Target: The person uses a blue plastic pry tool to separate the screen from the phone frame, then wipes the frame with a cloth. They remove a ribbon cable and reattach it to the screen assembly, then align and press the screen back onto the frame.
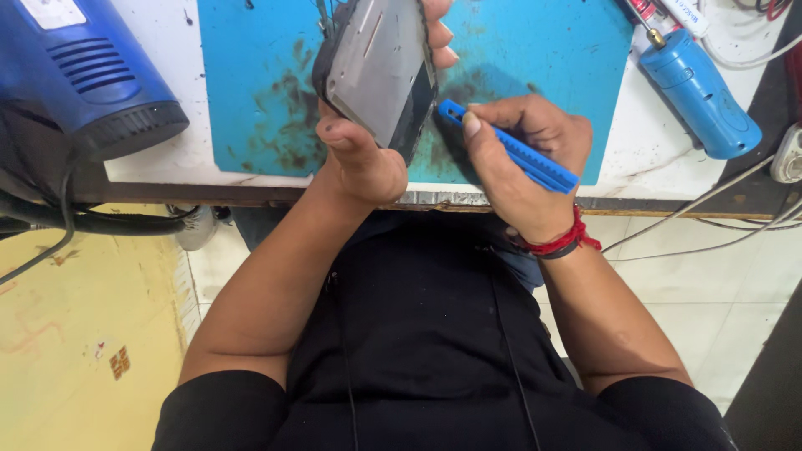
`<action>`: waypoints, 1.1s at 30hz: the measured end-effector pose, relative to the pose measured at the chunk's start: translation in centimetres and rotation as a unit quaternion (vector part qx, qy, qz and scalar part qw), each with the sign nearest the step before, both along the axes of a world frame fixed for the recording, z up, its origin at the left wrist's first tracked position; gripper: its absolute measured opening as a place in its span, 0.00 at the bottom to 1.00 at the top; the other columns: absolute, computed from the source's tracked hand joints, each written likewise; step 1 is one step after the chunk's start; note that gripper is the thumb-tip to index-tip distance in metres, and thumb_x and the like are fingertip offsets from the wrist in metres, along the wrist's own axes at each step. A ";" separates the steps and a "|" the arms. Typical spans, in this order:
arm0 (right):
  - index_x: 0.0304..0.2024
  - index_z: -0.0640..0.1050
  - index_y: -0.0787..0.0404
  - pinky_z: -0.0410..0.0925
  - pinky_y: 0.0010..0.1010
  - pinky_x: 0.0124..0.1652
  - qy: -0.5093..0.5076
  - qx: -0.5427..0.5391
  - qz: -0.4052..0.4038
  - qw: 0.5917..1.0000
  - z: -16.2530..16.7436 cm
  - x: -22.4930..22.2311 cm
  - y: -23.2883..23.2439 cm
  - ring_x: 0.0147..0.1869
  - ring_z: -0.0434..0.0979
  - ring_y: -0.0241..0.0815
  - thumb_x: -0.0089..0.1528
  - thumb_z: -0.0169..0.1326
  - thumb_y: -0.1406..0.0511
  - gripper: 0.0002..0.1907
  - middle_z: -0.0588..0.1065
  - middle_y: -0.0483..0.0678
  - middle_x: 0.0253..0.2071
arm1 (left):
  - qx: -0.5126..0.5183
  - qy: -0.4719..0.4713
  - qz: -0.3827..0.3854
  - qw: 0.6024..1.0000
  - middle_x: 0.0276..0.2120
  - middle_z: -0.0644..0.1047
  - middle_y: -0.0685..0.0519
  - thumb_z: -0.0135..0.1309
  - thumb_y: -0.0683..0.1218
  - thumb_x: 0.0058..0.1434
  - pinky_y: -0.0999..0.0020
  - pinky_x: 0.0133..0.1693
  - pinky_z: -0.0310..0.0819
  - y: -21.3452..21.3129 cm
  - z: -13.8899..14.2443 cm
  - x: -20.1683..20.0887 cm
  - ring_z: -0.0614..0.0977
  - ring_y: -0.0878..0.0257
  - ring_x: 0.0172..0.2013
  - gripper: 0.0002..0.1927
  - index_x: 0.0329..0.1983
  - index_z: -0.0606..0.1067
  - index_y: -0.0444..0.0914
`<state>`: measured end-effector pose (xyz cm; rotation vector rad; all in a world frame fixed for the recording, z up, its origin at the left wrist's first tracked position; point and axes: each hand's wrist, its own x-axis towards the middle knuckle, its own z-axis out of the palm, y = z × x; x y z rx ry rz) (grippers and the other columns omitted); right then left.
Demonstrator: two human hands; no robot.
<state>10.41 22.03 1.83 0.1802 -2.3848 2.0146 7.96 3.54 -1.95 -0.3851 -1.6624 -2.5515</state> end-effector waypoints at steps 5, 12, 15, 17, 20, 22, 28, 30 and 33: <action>0.45 0.81 0.69 0.68 0.18 0.35 -0.003 0.022 -0.007 1.000 0.6 -0.4 0.3 0.34 0.75 0.27 0.70 0.62 0.72 0.03 0.80 0.47 0.36 | 0.001 -0.004 -0.005 1.000 0.64 0.72 0.48 0.36 0.82 0.59 0.66 0.60 0.74 0.2 0.1 -0.4 0.77 0.63 0.57 0.56 0.72 0.64 0.34; 0.45 0.81 0.67 0.70 0.21 0.35 0.144 0.130 0.047 0.980 1.5 -1.0 0.1 0.33 0.80 0.34 0.65 0.63 0.74 0.06 0.81 0.51 0.36 | 0.009 -0.016 0.003 1.000 0.64 0.74 0.46 0.35 0.83 0.59 0.65 0.59 0.74 0.3 0.6 -0.9 0.78 0.62 0.54 0.57 0.70 0.65 0.32; 0.43 0.81 0.67 0.71 0.24 0.36 0.185 0.145 0.075 0.969 1.9 -1.0 0.3 0.35 0.81 0.39 0.63 0.63 0.74 0.07 0.81 0.52 0.37 | 0.008 -0.015 0.000 1.000 0.64 0.74 0.46 0.36 0.82 0.59 0.65 0.59 0.74 0.4 0.5 -0.9 0.78 0.62 0.55 0.57 0.71 0.65 0.32; 0.43 0.81 0.67 0.71 0.24 0.36 0.163 0.134 0.062 0.975 1.9 -1.0 0.3 0.34 0.82 0.39 0.63 0.63 0.75 0.06 0.81 0.52 0.37 | 0.001 -0.011 0.003 1.000 0.62 0.74 0.46 0.36 0.82 0.59 0.65 0.58 0.75 0.4 0.4 -1.0 0.79 0.62 0.54 0.57 0.71 0.66 0.33; 0.43 0.82 0.67 0.71 0.23 0.35 0.114 0.122 0.025 0.986 1.8 -0.9 0.0 0.32 0.81 0.38 0.64 0.64 0.75 0.06 0.81 0.51 0.36 | 0.006 -0.015 -0.002 1.000 0.63 0.74 0.46 0.36 0.83 0.58 0.65 0.58 0.75 0.3 0.3 -1.1 0.80 0.62 0.56 0.57 0.71 0.65 0.33; 0.44 0.82 0.67 0.71 0.24 0.36 0.142 0.147 0.026 0.978 1.6 -0.9 0.0 0.34 0.82 0.39 0.64 0.64 0.75 0.07 0.81 0.52 0.37 | 0.018 -0.017 -0.013 1.000 0.64 0.73 0.46 0.37 0.83 0.58 0.65 0.59 0.74 0.2 0.3 -1.1 0.79 0.62 0.56 0.57 0.71 0.64 0.34; 0.44 0.82 0.66 0.72 0.23 0.37 0.145 0.122 0.067 0.980 1.3 -0.8 0.6 0.34 0.83 0.39 0.63 0.62 0.74 0.06 0.82 0.52 0.38 | 0.013 -0.013 -0.008 1.000 0.63 0.74 0.47 0.36 0.82 0.59 0.65 0.58 0.75 0.3 0.6 -1.0 0.78 0.63 0.55 0.56 0.70 0.66 0.33; 0.46 0.82 0.66 0.71 0.23 0.37 0.087 0.104 0.013 0.991 1.1 -0.7 0.3 0.35 0.81 0.39 0.66 0.63 0.73 0.06 0.82 0.52 0.40 | 0.013 -0.017 -0.009 1.000 0.64 0.73 0.47 0.36 0.83 0.59 0.65 0.59 0.74 0.4 0.6 -1.0 0.77 0.63 0.55 0.57 0.71 0.64 0.33; 0.47 0.83 0.66 0.71 0.22 0.37 0.081 0.111 -0.012 0.991 1.0 -0.6 -0.3 0.35 0.81 0.36 0.68 0.64 0.73 0.05 0.82 0.52 0.38 | 0.000 -0.015 -0.009 1.000 0.63 0.74 0.47 0.35 0.83 0.59 0.66 0.57 0.74 -0.1 0.7 -0.7 0.78 0.63 0.53 0.57 0.71 0.65 0.33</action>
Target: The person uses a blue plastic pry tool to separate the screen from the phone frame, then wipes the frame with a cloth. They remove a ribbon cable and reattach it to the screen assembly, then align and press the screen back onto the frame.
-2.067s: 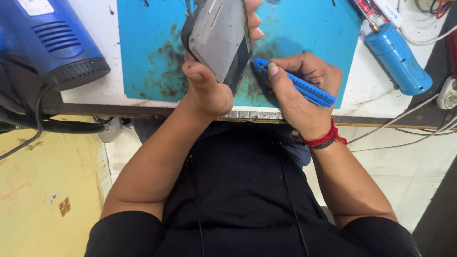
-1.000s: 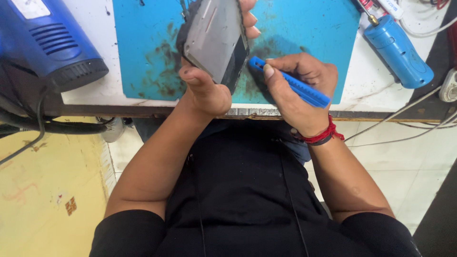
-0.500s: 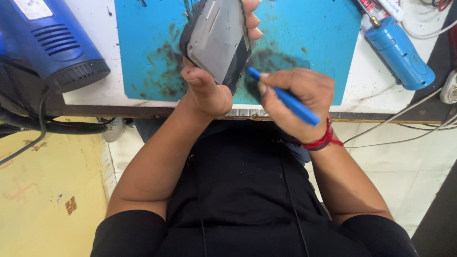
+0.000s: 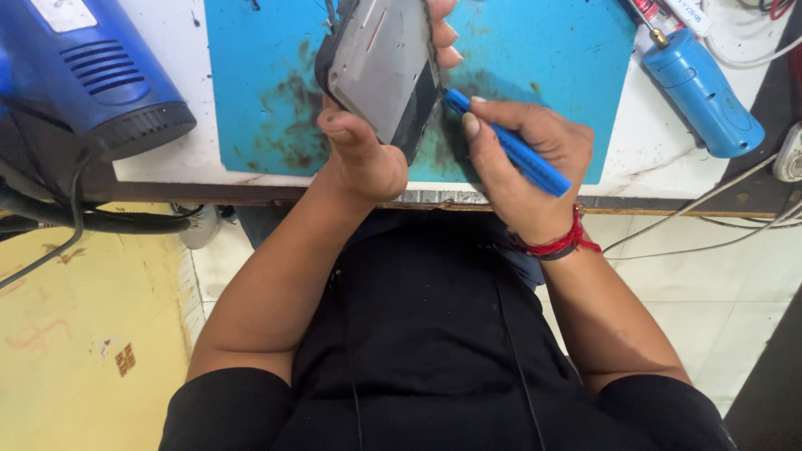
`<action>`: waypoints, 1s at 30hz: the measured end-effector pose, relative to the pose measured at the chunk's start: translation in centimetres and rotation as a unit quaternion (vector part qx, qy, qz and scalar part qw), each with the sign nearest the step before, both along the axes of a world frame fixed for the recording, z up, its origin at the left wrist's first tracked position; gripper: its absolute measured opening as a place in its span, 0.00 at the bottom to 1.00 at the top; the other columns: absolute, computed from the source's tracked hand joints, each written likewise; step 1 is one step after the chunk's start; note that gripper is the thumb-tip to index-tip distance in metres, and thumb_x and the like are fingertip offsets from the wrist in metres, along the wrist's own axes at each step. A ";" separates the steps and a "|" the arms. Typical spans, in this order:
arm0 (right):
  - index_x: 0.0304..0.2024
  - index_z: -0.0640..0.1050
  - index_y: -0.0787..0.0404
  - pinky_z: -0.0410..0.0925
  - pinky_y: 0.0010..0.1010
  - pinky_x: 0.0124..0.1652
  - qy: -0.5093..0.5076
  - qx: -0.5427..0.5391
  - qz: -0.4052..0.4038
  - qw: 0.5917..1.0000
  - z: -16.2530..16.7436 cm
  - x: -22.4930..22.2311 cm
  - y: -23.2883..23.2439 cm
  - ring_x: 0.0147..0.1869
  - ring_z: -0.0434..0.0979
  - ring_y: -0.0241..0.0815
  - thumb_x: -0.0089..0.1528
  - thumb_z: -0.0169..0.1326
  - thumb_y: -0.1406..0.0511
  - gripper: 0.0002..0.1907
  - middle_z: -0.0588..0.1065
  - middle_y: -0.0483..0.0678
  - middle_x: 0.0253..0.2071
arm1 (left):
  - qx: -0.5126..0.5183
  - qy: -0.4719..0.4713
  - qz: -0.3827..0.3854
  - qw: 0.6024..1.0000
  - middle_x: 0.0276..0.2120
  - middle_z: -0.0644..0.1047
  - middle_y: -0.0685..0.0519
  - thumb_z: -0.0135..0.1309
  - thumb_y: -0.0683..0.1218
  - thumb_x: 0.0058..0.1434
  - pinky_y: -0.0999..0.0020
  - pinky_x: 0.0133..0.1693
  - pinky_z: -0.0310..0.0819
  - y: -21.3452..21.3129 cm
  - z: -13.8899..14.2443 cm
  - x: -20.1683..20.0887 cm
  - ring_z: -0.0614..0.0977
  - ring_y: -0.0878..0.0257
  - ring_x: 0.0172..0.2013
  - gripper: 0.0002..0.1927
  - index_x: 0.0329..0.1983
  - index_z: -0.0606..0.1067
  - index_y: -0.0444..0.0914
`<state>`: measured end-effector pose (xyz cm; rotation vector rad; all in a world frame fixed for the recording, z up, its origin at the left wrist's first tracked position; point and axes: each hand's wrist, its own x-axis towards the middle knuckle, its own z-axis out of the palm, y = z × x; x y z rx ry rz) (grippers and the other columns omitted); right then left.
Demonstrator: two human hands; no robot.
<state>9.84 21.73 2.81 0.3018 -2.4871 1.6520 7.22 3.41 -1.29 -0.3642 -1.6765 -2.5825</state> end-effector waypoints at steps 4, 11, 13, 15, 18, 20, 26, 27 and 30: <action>0.44 0.82 0.65 0.70 0.21 0.37 0.041 0.000 0.112 0.993 0.6 -0.3 0.2 0.35 0.80 0.32 0.65 0.63 0.72 0.05 0.82 0.51 0.38 | 0.001 0.013 0.001 1.000 0.61 0.75 0.48 0.34 0.82 0.60 0.66 0.56 0.75 -0.5 0.2 -0.2 0.79 0.64 0.51 0.56 0.70 0.68 0.33; 0.46 0.83 0.66 0.70 0.22 0.36 -0.006 -0.003 -0.013 1.000 0.3 -0.9 -0.1 0.34 0.80 0.37 0.68 0.64 0.73 0.05 0.81 0.51 0.37 | -0.006 0.007 0.007 1.000 0.62 0.74 0.47 0.34 0.83 0.59 0.65 0.56 0.75 0.2 0.3 -1.3 0.79 0.62 0.54 0.56 0.70 0.66 0.33; 0.44 0.82 0.67 0.71 0.22 0.38 0.049 0.024 0.029 0.998 0.3 -1.1 -0.2 0.36 0.81 0.38 0.67 0.63 0.74 0.04 0.82 0.52 0.38 | -0.003 0.005 0.008 1.000 0.60 0.75 0.48 0.34 0.83 0.60 0.66 0.56 0.75 -0.2 0.5 -1.4 0.79 0.63 0.52 0.56 0.69 0.67 0.33; 0.42 0.81 0.66 0.71 0.23 0.36 0.067 0.025 0.078 0.994 0.3 -1.2 -0.3 0.35 0.81 0.38 0.64 0.63 0.74 0.04 0.81 0.52 0.37 | -0.007 0.009 0.010 1.000 0.59 0.75 0.49 0.33 0.83 0.60 0.67 0.55 0.75 -0.8 0.7 -1.5 0.79 0.63 0.50 0.56 0.69 0.68 0.33; 0.42 0.82 0.66 0.70 0.23 0.35 0.038 0.005 0.078 0.996 0.5 -1.1 -0.1 0.33 0.81 0.38 0.63 0.64 0.74 0.05 0.81 0.51 0.37 | -0.013 0.014 0.010 1.000 0.59 0.75 0.49 0.32 0.83 0.60 0.66 0.55 0.76 -0.8 0.8 -1.8 0.79 0.64 0.50 0.55 0.69 0.68 0.34; 0.42 0.82 0.66 0.71 0.23 0.36 0.020 -0.011 0.067 0.997 0.8 -0.9 0.4 0.33 0.82 0.38 0.63 0.64 0.74 0.05 0.81 0.51 0.37 | 0.000 0.008 0.007 1.000 0.61 0.75 0.48 0.33 0.83 0.60 0.66 0.56 0.75 -0.2 0.7 -1.9 0.79 0.63 0.51 0.55 0.69 0.67 0.33; 0.42 0.81 0.66 0.74 0.26 0.39 0.059 -0.027 0.112 0.992 0.7 -0.3 -0.6 0.36 0.84 0.42 0.62 0.62 0.74 0.07 0.82 0.53 0.39 | -0.012 0.001 0.012 1.000 0.60 0.76 0.47 0.33 0.83 0.60 0.66 0.54 0.75 -0.9 0.8 -1.6 0.79 0.62 0.50 0.56 0.68 0.67 0.33; 0.43 0.81 0.66 0.74 0.26 0.39 0.063 -0.022 0.112 0.991 0.6 -0.3 -0.9 0.37 0.84 0.42 0.62 0.62 0.75 0.07 0.82 0.53 0.39 | -0.010 -0.002 0.011 1.000 0.60 0.76 0.47 0.34 0.83 0.60 0.66 0.55 0.76 -1.1 0.9 -1.6 0.79 0.62 0.51 0.56 0.68 0.66 0.32; 0.42 0.81 0.66 0.74 0.27 0.40 0.077 -0.012 0.149 0.986 0.9 -0.4 -0.9 0.38 0.84 0.43 0.60 0.61 0.75 0.07 0.81 0.51 0.36 | -0.004 0.000 0.010 1.000 0.61 0.75 0.46 0.35 0.83 0.59 0.64 0.56 0.76 -1.2 1.0 -1.4 0.79 0.62 0.52 0.57 0.69 0.66 0.32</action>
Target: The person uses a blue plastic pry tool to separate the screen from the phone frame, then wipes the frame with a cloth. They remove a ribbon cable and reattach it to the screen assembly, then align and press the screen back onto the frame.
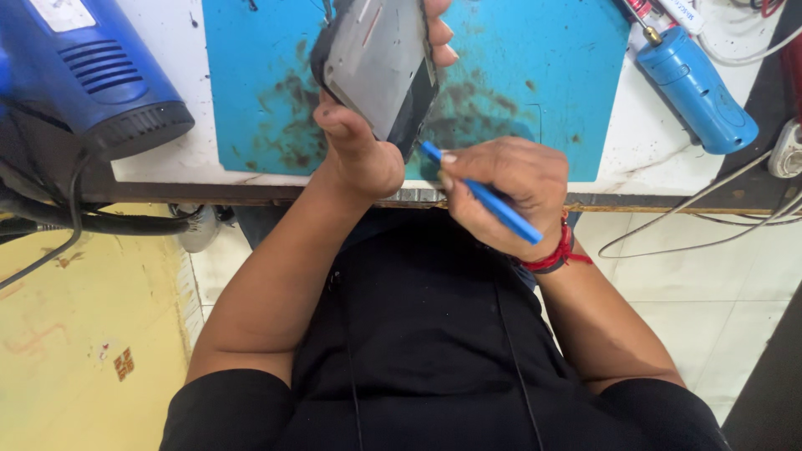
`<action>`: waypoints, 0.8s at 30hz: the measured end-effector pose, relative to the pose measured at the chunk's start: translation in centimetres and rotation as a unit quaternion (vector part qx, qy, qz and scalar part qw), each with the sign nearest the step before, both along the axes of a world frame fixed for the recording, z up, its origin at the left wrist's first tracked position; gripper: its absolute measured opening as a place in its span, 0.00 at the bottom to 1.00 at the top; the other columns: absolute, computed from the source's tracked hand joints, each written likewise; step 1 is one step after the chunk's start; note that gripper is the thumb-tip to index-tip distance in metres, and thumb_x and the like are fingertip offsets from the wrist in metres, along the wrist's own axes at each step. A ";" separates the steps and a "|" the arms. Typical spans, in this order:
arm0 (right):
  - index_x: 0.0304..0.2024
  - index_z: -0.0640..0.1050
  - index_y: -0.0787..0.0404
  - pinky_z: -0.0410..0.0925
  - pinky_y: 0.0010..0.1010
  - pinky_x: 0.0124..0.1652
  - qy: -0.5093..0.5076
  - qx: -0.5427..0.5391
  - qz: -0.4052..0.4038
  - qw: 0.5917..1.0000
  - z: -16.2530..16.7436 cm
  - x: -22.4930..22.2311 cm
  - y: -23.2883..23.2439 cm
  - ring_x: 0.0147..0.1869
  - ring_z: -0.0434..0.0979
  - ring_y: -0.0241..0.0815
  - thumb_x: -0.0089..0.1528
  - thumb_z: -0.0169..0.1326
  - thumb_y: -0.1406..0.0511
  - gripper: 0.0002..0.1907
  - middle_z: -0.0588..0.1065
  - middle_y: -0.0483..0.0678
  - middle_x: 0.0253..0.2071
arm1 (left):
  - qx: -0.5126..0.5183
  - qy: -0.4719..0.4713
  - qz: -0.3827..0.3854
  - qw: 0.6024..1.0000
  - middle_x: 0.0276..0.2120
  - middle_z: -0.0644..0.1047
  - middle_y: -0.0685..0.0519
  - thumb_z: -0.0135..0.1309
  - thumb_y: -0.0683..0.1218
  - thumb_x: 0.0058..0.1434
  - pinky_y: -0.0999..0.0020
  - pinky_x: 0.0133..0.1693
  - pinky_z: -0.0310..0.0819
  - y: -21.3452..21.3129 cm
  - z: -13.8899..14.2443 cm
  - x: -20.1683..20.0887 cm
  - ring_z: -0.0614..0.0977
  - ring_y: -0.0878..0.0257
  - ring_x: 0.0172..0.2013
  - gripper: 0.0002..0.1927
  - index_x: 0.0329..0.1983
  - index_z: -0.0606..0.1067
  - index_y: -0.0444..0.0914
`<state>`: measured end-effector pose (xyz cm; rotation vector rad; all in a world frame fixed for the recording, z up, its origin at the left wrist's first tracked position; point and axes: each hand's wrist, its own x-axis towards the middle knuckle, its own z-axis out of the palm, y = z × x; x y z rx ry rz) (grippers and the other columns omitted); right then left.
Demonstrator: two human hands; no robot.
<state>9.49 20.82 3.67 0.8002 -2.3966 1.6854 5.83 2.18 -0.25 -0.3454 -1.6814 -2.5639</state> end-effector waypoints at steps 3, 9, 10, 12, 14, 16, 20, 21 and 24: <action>0.41 0.81 0.66 0.75 0.28 0.41 0.025 0.005 0.038 0.999 0.3 -0.2 0.7 0.40 0.85 0.45 0.58 0.60 0.74 0.08 0.81 0.51 0.36 | -0.018 0.021 0.004 1.000 0.60 0.76 0.47 0.35 0.83 0.58 0.66 0.54 0.77 0.3 0.2 0.1 0.80 0.63 0.50 0.56 0.68 0.68 0.33; 0.42 0.81 0.65 0.75 0.26 0.40 -0.021 0.020 -0.024 0.999 -0.1 0.2 0.6 0.40 0.85 0.44 0.60 0.60 0.75 0.08 0.82 0.52 0.40 | 0.001 0.019 0.000 1.000 0.61 0.75 0.46 0.37 0.82 0.59 0.65 0.56 0.76 0.7 0.0 0.2 0.81 0.62 0.53 0.56 0.70 0.66 0.33; 0.42 0.81 0.65 0.75 0.27 0.39 -0.012 0.027 -0.024 0.999 -0.1 0.2 0.5 0.40 0.85 0.44 0.60 0.59 0.75 0.08 0.82 0.52 0.39 | -0.005 0.026 0.002 1.000 0.61 0.76 0.46 0.37 0.82 0.59 0.65 0.55 0.76 0.5 0.0 0.4 0.80 0.62 0.52 0.56 0.70 0.67 0.33; 0.42 0.81 0.65 0.75 0.29 0.41 0.027 0.023 0.024 0.999 -0.2 0.3 0.4 0.42 0.85 0.46 0.58 0.60 0.74 0.09 0.82 0.52 0.39 | -0.021 0.037 0.006 0.999 0.60 0.75 0.46 0.37 0.82 0.59 0.66 0.55 0.77 0.0 0.1 0.6 0.80 0.62 0.51 0.56 0.70 0.67 0.33; 0.42 0.81 0.65 0.76 0.29 0.42 0.039 0.019 0.048 0.998 -0.1 0.3 0.6 0.43 0.85 0.47 0.58 0.60 0.74 0.09 0.82 0.52 0.38 | -0.030 0.044 0.006 0.999 0.61 0.75 0.46 0.37 0.82 0.58 0.66 0.55 0.77 0.1 0.2 0.6 0.81 0.62 0.54 0.56 0.70 0.66 0.33; 0.43 0.81 0.65 0.76 0.29 0.42 0.025 0.013 0.052 0.998 0.1 0.4 1.1 0.43 0.85 0.46 0.60 0.61 0.74 0.09 0.81 0.51 0.38 | -0.022 0.043 0.003 0.999 0.61 0.74 0.45 0.38 0.82 0.58 0.65 0.57 0.77 0.6 0.2 0.6 0.80 0.62 0.56 0.56 0.70 0.64 0.32; 0.43 0.82 0.65 0.74 0.27 0.38 -0.032 0.011 -0.030 0.999 0.2 1.4 0.4 0.38 0.84 0.43 0.60 0.61 0.74 0.08 0.82 0.51 0.38 | -0.021 0.038 0.006 0.999 0.62 0.74 0.43 0.38 0.83 0.57 0.63 0.58 0.79 0.6 0.3 1.0 0.80 0.61 0.55 0.58 0.67 0.64 0.30; 0.43 0.81 0.65 0.74 0.27 0.38 -0.023 0.010 -0.021 0.999 0.1 1.7 0.0 0.38 0.85 0.43 0.60 0.60 0.74 0.08 0.82 0.51 0.37 | -0.026 0.039 0.008 0.999 0.61 0.74 0.42 0.38 0.84 0.56 0.63 0.57 0.79 0.3 0.3 1.2 0.81 0.61 0.54 0.58 0.66 0.65 0.29; 0.42 0.81 0.65 0.74 0.29 0.39 0.021 0.031 0.010 0.999 -0.1 2.4 -1.1 0.39 0.85 0.46 0.59 0.62 0.74 0.08 0.81 0.52 0.37 | -0.064 0.054 0.015 0.996 0.58 0.76 0.42 0.37 0.85 0.54 0.65 0.54 0.80 -1.1 0.7 1.9 0.82 0.61 0.52 0.61 0.67 0.66 0.28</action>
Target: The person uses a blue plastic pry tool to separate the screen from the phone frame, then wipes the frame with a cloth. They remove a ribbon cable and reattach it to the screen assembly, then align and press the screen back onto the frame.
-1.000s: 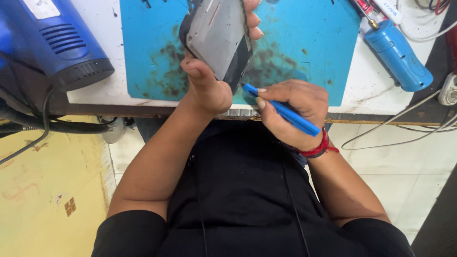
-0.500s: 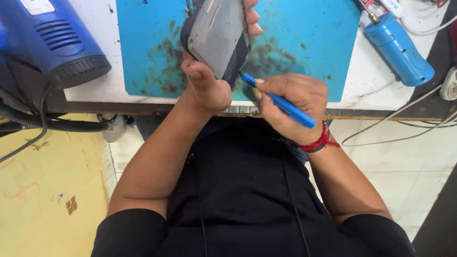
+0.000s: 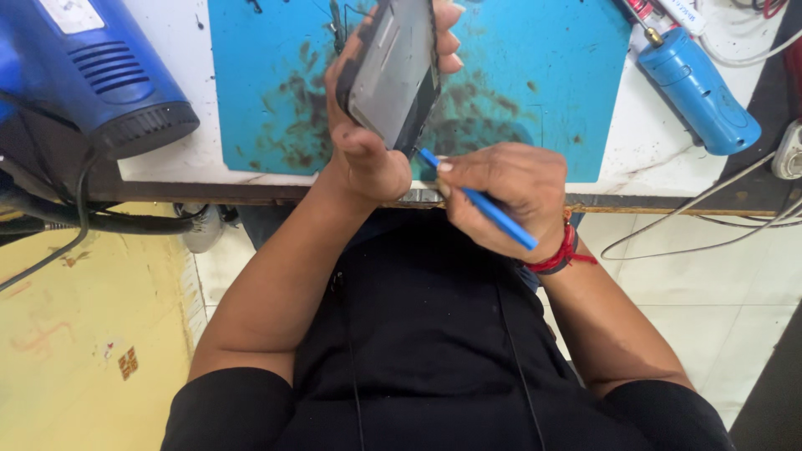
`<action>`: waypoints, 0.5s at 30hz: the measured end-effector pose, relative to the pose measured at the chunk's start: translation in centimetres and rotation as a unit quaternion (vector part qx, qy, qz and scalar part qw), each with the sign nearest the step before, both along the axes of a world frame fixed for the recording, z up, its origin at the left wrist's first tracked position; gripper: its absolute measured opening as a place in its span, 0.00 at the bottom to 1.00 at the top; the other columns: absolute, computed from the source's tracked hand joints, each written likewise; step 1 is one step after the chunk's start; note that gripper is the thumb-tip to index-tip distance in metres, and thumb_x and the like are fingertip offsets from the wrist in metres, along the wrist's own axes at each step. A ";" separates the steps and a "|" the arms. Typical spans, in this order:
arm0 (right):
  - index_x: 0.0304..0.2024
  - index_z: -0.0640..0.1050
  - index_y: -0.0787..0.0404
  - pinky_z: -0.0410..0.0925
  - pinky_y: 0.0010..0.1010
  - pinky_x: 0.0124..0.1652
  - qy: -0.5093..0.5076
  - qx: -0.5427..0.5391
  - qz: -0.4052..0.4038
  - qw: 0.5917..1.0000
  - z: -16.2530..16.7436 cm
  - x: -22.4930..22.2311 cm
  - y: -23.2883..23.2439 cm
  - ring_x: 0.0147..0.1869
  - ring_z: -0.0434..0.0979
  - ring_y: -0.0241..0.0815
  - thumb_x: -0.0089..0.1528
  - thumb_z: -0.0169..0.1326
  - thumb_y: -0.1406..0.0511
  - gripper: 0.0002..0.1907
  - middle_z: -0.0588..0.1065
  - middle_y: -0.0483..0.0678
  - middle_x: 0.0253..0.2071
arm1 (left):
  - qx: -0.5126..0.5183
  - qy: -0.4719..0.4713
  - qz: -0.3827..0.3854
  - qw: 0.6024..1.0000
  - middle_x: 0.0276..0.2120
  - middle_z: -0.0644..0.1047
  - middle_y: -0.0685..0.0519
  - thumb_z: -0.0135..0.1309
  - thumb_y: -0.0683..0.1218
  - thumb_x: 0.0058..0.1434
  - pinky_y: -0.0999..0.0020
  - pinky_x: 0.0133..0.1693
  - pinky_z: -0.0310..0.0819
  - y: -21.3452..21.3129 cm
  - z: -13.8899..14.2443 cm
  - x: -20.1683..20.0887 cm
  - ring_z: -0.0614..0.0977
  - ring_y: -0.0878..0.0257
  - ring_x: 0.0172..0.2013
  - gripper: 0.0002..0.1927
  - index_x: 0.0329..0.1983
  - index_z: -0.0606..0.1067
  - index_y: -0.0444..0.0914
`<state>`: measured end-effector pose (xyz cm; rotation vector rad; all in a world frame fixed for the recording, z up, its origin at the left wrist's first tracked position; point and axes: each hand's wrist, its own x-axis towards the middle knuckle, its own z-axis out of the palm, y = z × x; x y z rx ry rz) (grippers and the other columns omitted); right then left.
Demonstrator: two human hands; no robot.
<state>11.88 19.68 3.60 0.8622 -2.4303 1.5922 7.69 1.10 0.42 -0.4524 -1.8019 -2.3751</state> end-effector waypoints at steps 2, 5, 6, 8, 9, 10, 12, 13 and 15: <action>0.41 0.82 0.64 0.74 0.30 0.40 0.016 0.003 0.012 1.000 0.0 -0.1 0.2 0.40 0.85 0.47 0.59 0.62 0.74 0.08 0.81 0.52 0.37 | -0.022 0.010 0.006 1.000 0.59 0.76 0.43 0.35 0.86 0.54 0.65 0.55 0.83 0.2 0.2 -0.1 0.83 0.62 0.52 0.62 0.66 0.65 0.28; 0.42 0.81 0.64 0.75 0.29 0.39 0.015 -0.013 0.033 0.999 0.1 -0.8 1.4 0.41 0.85 0.46 0.59 0.62 0.74 0.08 0.81 0.53 0.38 | -0.025 0.012 0.012 1.000 0.58 0.76 0.43 0.36 0.86 0.53 0.65 0.54 0.84 1.3 0.5 -0.4 0.83 0.61 0.51 0.62 0.65 0.66 0.27; 0.42 0.82 0.64 0.75 0.30 0.39 0.016 -0.013 0.045 0.999 0.1 -0.9 1.9 0.40 0.85 0.47 0.58 0.61 0.74 0.09 0.81 0.53 0.38 | -0.026 0.013 0.014 0.999 0.58 0.76 0.43 0.36 0.86 0.53 0.65 0.54 0.84 1.7 0.6 -0.5 0.83 0.61 0.51 0.62 0.64 0.66 0.27; 0.42 0.82 0.65 0.75 0.31 0.40 0.009 -0.014 0.054 0.998 0.0 -0.8 2.5 0.40 0.85 0.47 0.57 0.61 0.73 0.09 0.82 0.53 0.38 | -0.025 0.015 0.012 0.999 0.58 0.76 0.42 0.36 0.86 0.53 0.64 0.54 0.84 2.2 0.7 -0.5 0.83 0.61 0.51 0.62 0.64 0.66 0.27; 0.42 0.82 0.65 0.75 0.31 0.40 0.002 -0.016 0.050 0.999 0.0 -0.7 2.8 0.40 0.85 0.46 0.58 0.61 0.73 0.09 0.82 0.52 0.38 | -0.022 0.015 0.011 1.000 0.58 0.76 0.42 0.36 0.86 0.53 0.64 0.54 0.84 2.5 0.6 -0.4 0.83 0.60 0.51 0.61 0.64 0.66 0.28; 0.42 0.81 0.65 0.75 0.31 0.41 -0.004 -0.020 0.047 0.999 -0.1 -0.5 3.0 0.40 0.85 0.46 0.59 0.60 0.73 0.08 0.82 0.52 0.37 | -0.015 0.013 0.013 1.000 0.57 0.76 0.42 0.37 0.85 0.53 0.63 0.54 0.84 2.7 0.5 -0.3 0.82 0.60 0.51 0.61 0.63 0.66 0.27; 0.42 0.81 0.65 0.75 0.28 0.39 -0.040 -0.030 -0.003 0.999 -0.2 -0.1 3.0 0.39 0.85 0.44 0.60 0.60 0.73 0.08 0.82 0.52 0.38 | 0.008 0.000 0.006 1.000 0.60 0.74 0.42 0.38 0.85 0.54 0.63 0.55 0.82 2.8 0.2 0.1 0.81 0.59 0.53 0.60 0.65 0.65 0.28; 0.43 0.81 0.65 0.74 0.27 0.38 -0.059 -0.035 -0.026 0.997 -0.3 0.2 2.8 0.38 0.85 0.43 0.61 0.60 0.73 0.07 0.82 0.53 0.38 | 0.026 -0.011 -0.003 1.000 0.62 0.74 0.43 0.38 0.85 0.55 0.63 0.56 0.80 2.7 0.1 0.5 0.80 0.60 0.55 0.60 0.67 0.64 0.29; 0.42 0.81 0.65 0.74 0.27 0.37 -0.056 -0.020 -0.043 0.997 -0.4 0.8 2.3 0.38 0.84 0.42 0.61 0.61 0.73 0.07 0.82 0.53 0.38 | 0.022 -0.011 -0.003 1.000 0.62 0.74 0.43 0.37 0.85 0.55 0.64 0.55 0.79 2.4 -0.2 1.0 0.81 0.60 0.56 0.60 0.68 0.65 0.29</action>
